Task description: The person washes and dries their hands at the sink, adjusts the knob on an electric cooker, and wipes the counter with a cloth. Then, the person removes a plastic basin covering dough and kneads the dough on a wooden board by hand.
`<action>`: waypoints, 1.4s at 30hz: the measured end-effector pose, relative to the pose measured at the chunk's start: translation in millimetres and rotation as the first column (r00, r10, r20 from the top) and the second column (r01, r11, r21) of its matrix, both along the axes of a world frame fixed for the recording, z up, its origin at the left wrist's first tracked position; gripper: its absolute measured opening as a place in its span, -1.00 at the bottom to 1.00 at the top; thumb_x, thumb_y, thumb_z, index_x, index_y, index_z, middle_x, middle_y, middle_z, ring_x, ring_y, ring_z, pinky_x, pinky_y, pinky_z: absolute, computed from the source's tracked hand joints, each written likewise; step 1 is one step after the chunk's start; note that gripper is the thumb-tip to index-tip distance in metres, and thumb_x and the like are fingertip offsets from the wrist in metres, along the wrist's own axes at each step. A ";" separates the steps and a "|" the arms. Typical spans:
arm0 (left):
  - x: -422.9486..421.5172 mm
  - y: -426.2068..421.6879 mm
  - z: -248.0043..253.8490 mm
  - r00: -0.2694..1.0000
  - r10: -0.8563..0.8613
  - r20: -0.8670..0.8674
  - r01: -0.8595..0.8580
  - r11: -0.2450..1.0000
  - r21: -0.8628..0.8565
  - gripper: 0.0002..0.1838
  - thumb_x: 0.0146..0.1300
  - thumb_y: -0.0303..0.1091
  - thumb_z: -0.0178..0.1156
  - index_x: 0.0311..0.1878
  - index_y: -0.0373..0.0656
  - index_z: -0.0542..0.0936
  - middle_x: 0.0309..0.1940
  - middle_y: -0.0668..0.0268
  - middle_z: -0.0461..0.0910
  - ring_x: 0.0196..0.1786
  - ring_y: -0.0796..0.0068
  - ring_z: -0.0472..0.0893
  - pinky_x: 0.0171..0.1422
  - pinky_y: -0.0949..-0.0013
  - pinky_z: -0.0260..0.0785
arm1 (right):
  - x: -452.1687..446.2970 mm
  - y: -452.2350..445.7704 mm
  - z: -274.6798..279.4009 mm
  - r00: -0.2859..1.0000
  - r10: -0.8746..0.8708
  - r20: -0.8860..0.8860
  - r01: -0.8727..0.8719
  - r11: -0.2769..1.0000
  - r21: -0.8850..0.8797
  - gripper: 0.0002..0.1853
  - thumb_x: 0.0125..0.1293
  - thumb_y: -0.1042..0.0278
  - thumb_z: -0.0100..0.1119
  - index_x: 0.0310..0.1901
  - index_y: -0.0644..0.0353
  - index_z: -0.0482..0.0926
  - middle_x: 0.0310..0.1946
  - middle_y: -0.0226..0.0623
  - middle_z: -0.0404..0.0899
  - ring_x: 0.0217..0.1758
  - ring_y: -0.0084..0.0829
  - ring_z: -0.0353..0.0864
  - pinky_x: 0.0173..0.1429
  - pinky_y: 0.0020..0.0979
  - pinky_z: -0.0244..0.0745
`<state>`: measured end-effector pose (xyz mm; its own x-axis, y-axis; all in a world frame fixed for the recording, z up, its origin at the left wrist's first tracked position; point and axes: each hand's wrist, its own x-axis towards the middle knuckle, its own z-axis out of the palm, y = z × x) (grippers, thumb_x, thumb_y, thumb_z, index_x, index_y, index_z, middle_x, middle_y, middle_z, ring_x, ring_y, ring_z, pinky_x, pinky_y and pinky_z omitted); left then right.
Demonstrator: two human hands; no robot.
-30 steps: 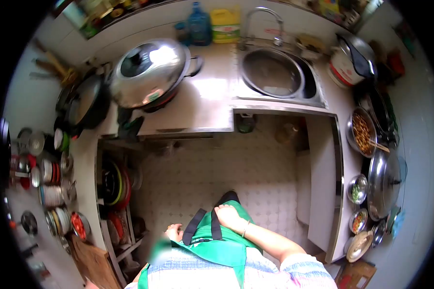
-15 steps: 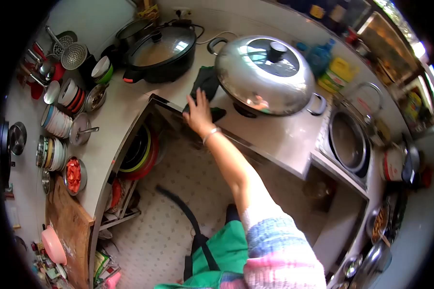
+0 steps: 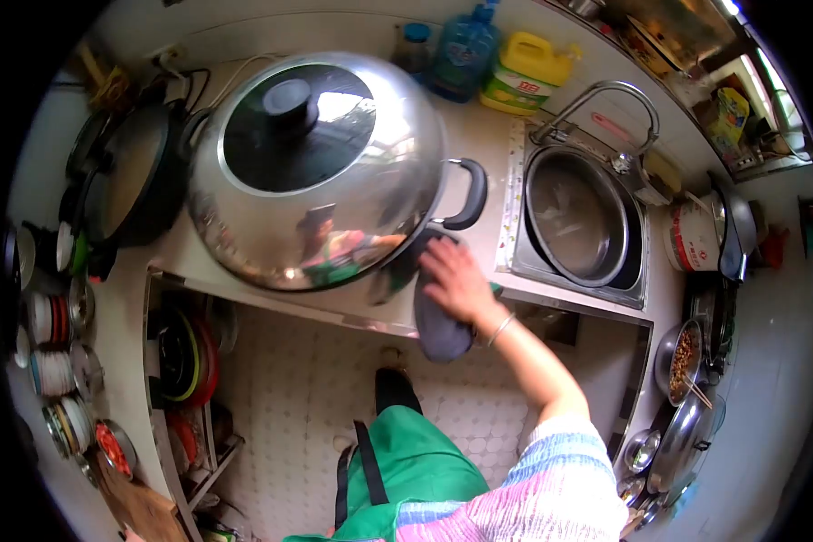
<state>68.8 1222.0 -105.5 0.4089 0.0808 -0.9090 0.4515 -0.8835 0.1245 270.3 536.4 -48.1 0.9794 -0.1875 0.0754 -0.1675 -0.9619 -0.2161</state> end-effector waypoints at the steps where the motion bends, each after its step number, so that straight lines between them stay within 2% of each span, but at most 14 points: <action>1: 6.7 -3.6 1.5 1.000 -0.012 0.013 0.012 1.000 0.010 -0.65 0.06 -0.24 0.26 -0.06 -0.11 0.64 -0.32 0.13 0.67 -0.22 0.13 0.64 -0.07 0.17 0.48 | 5.3 -38.4 -8.0 0.999 -0.019 0.038 0.019 1.000 0.007 -0.32 0.13 0.07 0.26 0.32 0.00 0.35 0.39 -0.18 0.21 0.47 -0.11 0.11 0.50 0.00 -0.04; 10: -11.3 -0.6 6.2 0.964 -0.032 0.265 0.025 0.999 0.031 -0.66 0.09 -0.27 0.25 -0.04 -0.13 0.64 -0.34 0.12 0.69 -0.23 0.17 0.67 -0.08 0.22 0.50 | 75.9 -203.8 -9.9 0.915 -0.403 0.029 0.389 0.858 -0.335 -0.52 0.28 0.24 0.00 0.25 0.11 0.39 0.27 -0.14 0.38 0.34 -0.15 0.33 0.34 -0.14 0.29; 12: 10.2 -62.1 49.8 0.922 0.144 0.359 -0.135 0.990 -0.050 -0.71 0.16 -0.32 0.19 -0.06 -0.19 0.63 -0.35 0.13 0.69 -0.26 0.17 0.68 -0.10 0.23 0.50 | 50.6 -161.5 16.0 0.878 -0.444 0.177 0.457 0.889 -0.037 -0.59 0.21 0.35 0.04 0.10 0.22 0.50 0.18 -0.07 0.46 0.25 -0.08 0.40 0.26 -0.17 0.34; 14: 6.3 -79.5 50.2 0.870 0.304 0.388 -0.261 0.952 -0.161 -0.76 0.19 -0.36 0.15 -0.09 -0.19 0.63 -0.36 0.12 0.68 -0.26 0.23 0.68 -0.10 0.27 0.51 | -6.1 -114.9 5.0 0.977 -0.088 0.195 0.121 0.978 -0.168 -0.64 0.22 0.42 0.18 0.05 0.32 0.48 -0.01 0.06 0.50 0.06 0.04 0.46 0.10 -0.10 0.38; 18: -12.3 -84.1 41.3 0.702 0.533 0.472 -0.318 0.828 -0.462 -0.74 0.20 -0.38 0.20 -0.05 -0.19 0.61 -0.31 0.20 0.69 -0.29 0.41 0.67 -0.16 0.35 0.51 | -66.0 124.1 43.8 0.964 0.262 0.051 -0.267 0.932 0.244 -0.73 0.15 0.50 0.20 -0.08 0.25 0.54 -0.25 -0.09 0.58 -0.19 -0.13 0.55 -0.06 -0.19 0.48; 21: -17.7 -62.3 59.0 0.517 0.855 0.041 -0.687 0.442 -0.577 -0.62 0.31 -0.36 0.17 0.16 -0.26 0.46 -0.09 0.12 0.61 -0.16 0.33 0.65 -0.06 0.33 0.51 | -104.1 284.9 31.2 0.667 0.617 -0.416 -0.171 0.672 0.721 -0.70 0.19 0.46 0.25 -0.02 0.23 0.58 -0.19 -0.26 0.68 -0.16 -0.45 0.62 -0.03 -0.39 0.50; 24: -60.4 -16.0 77.8 0.072 0.865 -0.496 -0.810 -0.239 -0.535 -0.62 0.31 -0.30 0.19 0.14 -0.24 0.47 -0.06 0.07 0.59 -0.01 0.31 0.62 0.08 0.32 0.47 | -86.6 390.8 11.9 0.249 0.802 -0.542 -0.164 0.587 0.793 -0.60 0.41 0.14 0.07 0.17 0.17 0.48 0.14 -0.29 0.52 0.14 -0.38 0.50 0.18 -0.34 0.43; 26: -108.3 17.5 59.0 -0.137 0.764 -0.630 -0.660 -0.545 -0.517 -0.59 0.32 -0.25 0.16 0.14 -0.28 0.44 0.04 -0.03 0.55 0.11 0.20 0.56 0.21 0.27 0.41 | -66.1 456.7 82.6 0.266 0.691 -0.672 0.719 0.322 0.616 -0.51 0.43 0.13 0.01 0.32 0.10 0.30 0.26 -0.19 0.38 0.21 -0.23 0.44 0.24 -0.19 0.42; 27: -133.0 38.9 54.5 -0.212 0.678 -0.704 -0.563 -0.673 -0.479 -0.59 0.34 -0.24 0.14 0.14 -0.30 0.44 0.06 -0.05 0.54 0.12 0.17 0.55 0.22 0.25 0.40 | -61.8 480.7 90.5 0.167 0.763 -0.625 0.871 0.182 0.455 -0.48 0.44 0.20 0.02 0.35 0.18 0.22 0.22 -0.15 0.40 0.24 -0.18 0.42 0.30 -0.19 0.34; 30: -192.9 78.9 39.7 -0.414 0.516 -0.750 -0.397 -0.843 -0.362 -0.67 0.37 -0.26 0.07 0.04 -0.32 0.48 0.09 -0.08 0.53 0.10 0.08 0.54 0.30 0.18 0.34 | -58.2 500.9 -29.6 -0.295 0.691 -0.660 0.954 0.258 -0.156 -0.60 0.44 0.18 0.01 0.20 0.20 0.36 0.05 -0.04 0.53 -0.18 -0.36 0.63 -0.13 -0.43 0.60; 32: -235.3 86.0 -3.2 -0.511 0.436 -0.741 -0.326 -0.896 -0.302 -0.71 0.38 -0.28 0.05 -0.02 -0.31 0.51 0.09 -0.08 0.53 0.09 0.07 0.54 0.30 0.16 0.33 | -39.0 553.5 -31.9 -0.311 0.462 -0.831 0.813 0.581 0.018 -0.63 0.42 0.22 0.03 0.15 0.25 0.40 -0.08 -0.07 0.59 -0.35 -0.40 0.62 -0.28 -0.50 0.59; 37: -247.9 155.8 13.8 -0.400 0.894 -0.202 -0.741 -0.445 -0.502 -0.71 0.31 -0.39 0.13 0.07 -0.27 0.51 -0.25 0.23 0.59 -0.25 0.35 0.62 -0.28 0.30 0.55 | 2.5 693.4 -1.9 -0.121 0.386 -0.915 -0.002 0.921 0.389 -0.65 0.33 0.32 0.07 0.05 0.39 0.47 -0.31 -0.15 0.63 -0.49 -0.43 0.62 -0.37 -0.48 0.61; 40: -190.1 273.0 150.9 -0.539 0.840 0.070 -0.462 -0.225 -0.858 -0.67 0.33 -0.37 0.09 0.12 -0.20 0.57 -0.14 0.32 0.64 -0.06 0.53 0.58 0.07 0.45 0.38 | 28.5 766.6 -6.0 0.093 0.568 -0.818 -0.164 0.819 0.550 -0.65 0.29 0.34 0.09 0.03 0.41 0.49 -0.38 -0.19 0.63 -0.50 -0.44 0.63 -0.38 -0.47 0.60; 42: -148.4 348.1 276.8 -0.613 0.676 0.409 -0.276 0.302 -0.913 -0.69 0.24 -0.49 0.04 0.04 -0.30 0.58 -0.05 0.15 0.60 0.03 0.36 0.54 0.20 0.37 0.30 | 46.7 827.0 11.1 0.105 0.654 -0.749 -0.171 0.754 0.634 -0.66 0.31 0.35 0.08 0.04 0.39 0.51 -0.39 -0.21 0.63 -0.51 -0.44 0.63 -0.41 -0.49 0.56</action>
